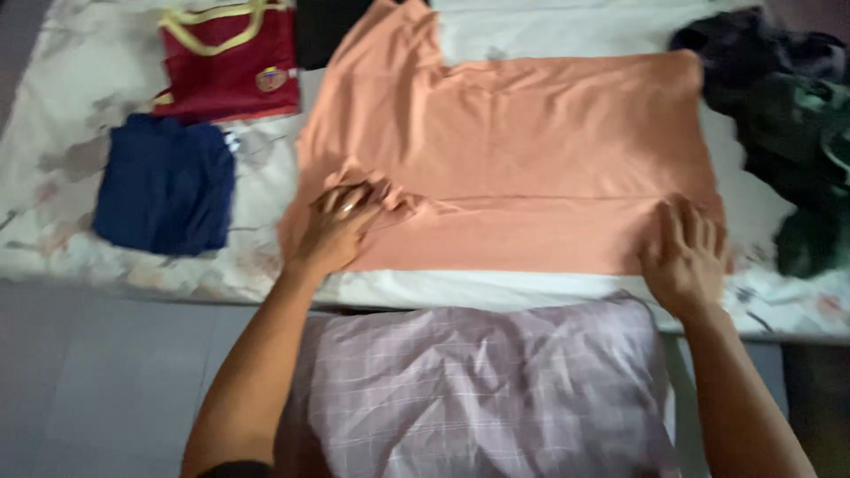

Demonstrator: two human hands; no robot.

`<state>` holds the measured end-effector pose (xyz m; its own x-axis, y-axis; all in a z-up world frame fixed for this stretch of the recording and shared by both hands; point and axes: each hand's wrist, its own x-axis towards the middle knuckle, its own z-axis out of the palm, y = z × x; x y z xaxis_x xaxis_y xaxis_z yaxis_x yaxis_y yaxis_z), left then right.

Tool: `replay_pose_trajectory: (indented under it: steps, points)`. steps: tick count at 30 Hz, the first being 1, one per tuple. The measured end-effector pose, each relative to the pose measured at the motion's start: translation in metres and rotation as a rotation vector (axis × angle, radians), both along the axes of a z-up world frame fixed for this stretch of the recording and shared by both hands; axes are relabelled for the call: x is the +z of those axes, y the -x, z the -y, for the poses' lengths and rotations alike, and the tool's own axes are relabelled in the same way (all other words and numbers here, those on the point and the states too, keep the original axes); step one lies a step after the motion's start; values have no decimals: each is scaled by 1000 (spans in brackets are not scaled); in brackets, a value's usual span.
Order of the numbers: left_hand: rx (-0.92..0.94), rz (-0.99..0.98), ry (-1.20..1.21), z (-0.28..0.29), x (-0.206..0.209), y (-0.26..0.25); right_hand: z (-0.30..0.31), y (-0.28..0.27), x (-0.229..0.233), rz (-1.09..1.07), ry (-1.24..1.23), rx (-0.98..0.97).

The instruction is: The recorder folds multiple items of clothing, specifically t-shirts, on a bed surface.

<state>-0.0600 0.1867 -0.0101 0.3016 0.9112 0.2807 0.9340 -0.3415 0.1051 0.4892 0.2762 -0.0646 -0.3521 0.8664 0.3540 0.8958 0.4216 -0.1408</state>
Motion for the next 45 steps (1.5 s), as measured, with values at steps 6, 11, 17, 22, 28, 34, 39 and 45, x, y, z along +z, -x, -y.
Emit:
replay_pose_trajectory:
  steps: [6, 11, 17, 22, 28, 34, 39, 45]
  points:
    - [365, -33, 82, -33, -7, -26, -11, -8, -12, 42, 17, -41]
    - [443, 141, -178, -29, -25, -20, -45, 17, -5, 59, 191, -150]
    - [684, 408, -217, -54, -84, 50, -89, 164, 1, -642, 591, 268]
    - [727, 330, 7, -90, -37, 44, -106, 320, 19, -866, 1082, 269]
    - [544, 479, -147, -96, -61, 45, -97, 401, 63, -813, 1258, 221]
    - [449, 951, -373, -99, -66, 55, -117, 391, 15, -937, 1054, 472]
    - [623, 1216, -334, -104, -76, 58, -114, 393, 46, -1166, 1165, 500]
    - [687, 1072, -309, -101, -66, 56, -111, 393, 52, -828, 938, 331]
